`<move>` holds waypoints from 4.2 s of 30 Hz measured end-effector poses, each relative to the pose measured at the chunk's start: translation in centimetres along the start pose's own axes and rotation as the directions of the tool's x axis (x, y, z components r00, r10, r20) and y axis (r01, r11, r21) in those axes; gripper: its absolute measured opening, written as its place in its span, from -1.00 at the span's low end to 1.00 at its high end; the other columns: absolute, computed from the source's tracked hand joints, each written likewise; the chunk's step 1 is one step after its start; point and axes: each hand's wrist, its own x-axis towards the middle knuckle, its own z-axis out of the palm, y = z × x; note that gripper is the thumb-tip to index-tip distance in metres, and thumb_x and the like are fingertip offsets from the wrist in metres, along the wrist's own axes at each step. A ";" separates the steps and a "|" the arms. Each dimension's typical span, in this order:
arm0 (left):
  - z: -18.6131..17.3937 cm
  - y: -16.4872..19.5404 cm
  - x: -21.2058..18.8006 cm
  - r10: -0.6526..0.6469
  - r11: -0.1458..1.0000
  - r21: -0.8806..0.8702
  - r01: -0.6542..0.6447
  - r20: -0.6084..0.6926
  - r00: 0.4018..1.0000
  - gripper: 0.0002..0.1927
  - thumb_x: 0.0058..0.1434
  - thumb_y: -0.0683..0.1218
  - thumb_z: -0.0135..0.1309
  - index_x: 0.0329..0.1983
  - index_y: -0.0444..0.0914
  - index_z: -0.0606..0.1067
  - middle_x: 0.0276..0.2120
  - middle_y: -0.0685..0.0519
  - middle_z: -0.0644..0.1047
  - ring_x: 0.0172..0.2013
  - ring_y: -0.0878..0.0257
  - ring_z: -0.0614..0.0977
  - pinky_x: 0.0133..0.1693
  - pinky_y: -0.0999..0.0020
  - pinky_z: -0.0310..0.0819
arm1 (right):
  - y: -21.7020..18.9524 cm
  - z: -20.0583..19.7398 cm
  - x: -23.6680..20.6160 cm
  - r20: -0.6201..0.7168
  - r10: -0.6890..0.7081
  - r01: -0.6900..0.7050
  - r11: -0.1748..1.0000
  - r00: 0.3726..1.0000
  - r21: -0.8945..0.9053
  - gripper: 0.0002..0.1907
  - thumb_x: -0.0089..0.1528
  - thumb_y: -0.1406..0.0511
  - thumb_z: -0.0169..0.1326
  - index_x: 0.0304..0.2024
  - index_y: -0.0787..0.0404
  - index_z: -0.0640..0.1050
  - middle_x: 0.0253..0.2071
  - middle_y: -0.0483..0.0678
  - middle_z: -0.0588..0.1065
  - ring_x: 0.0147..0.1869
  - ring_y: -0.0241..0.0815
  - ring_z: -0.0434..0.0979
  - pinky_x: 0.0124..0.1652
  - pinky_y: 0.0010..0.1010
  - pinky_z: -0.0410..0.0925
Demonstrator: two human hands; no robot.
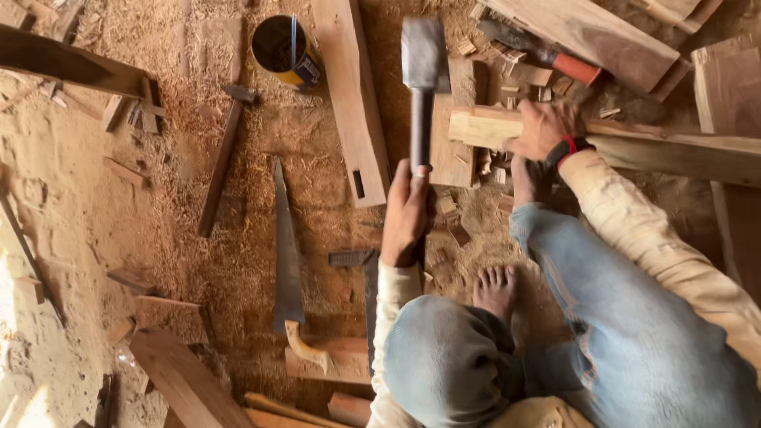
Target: The person sits on the floor and uses a chisel and mallet to carve a rectangular wooden block. They repeatedly strike the chisel to remove wood chips, occasionally repositioning the block and clearing debris.
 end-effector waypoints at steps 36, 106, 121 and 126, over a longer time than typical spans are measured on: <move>-1.2 -0.1 0.4 0.198 0.977 0.067 -0.203 0.073 0.977 -0.69 0.61 0.09 -0.18 0.01 -0.25 0.34 -0.59 0.22 0.30 -0.66 0.47 0.27 -0.67 0.53 0.12 | -1.1 -1.5 -0.3 0.093 0.066 -0.055 0.992 0.993 -0.111 -0.30 -0.04 -0.10 0.33 -0.04 0.20 0.54 -0.28 0.21 0.60 -0.11 0.23 0.59 0.06 0.22 0.31; -0.7 -3.0 0.2 0.142 0.955 0.249 -0.160 0.087 0.986 -0.59 0.53 0.17 -0.20 0.08 -0.25 0.39 -0.52 0.22 0.37 -0.61 0.45 0.34 -0.63 0.52 0.25 | -1.2 -1.7 -0.1 -0.019 -0.072 0.068 0.987 0.997 -0.147 -0.30 -0.04 -0.10 0.38 -0.07 0.20 0.50 -0.32 0.07 0.57 -0.21 0.10 0.61 0.09 0.28 0.26; 2.5 0.2 0.6 -0.103 0.994 0.040 0.103 0.009 0.995 -0.71 0.49 0.06 -0.22 0.05 -0.21 0.34 -0.63 0.21 0.35 -0.72 0.42 0.31 -0.71 0.48 0.17 | -0.8 -1.1 0.1 -0.022 -0.111 0.109 0.991 0.994 -0.078 -0.31 -0.03 -0.13 0.36 -0.15 0.20 0.47 -0.39 0.06 0.54 -0.34 0.01 0.54 -0.13 0.06 0.38; 0.6 1.1 -0.3 0.128 0.991 0.030 -0.130 0.073 0.989 -0.70 0.57 0.07 -0.24 0.11 -0.21 0.36 -0.61 0.25 0.27 -0.67 0.49 0.23 -0.67 0.54 0.07 | -0.5 -1.1 0.1 0.020 -0.077 0.079 0.986 0.997 -0.146 -0.26 -0.03 -0.17 0.35 -0.17 0.24 0.46 -0.45 0.04 0.51 -0.41 -0.02 0.50 -0.16 0.07 0.38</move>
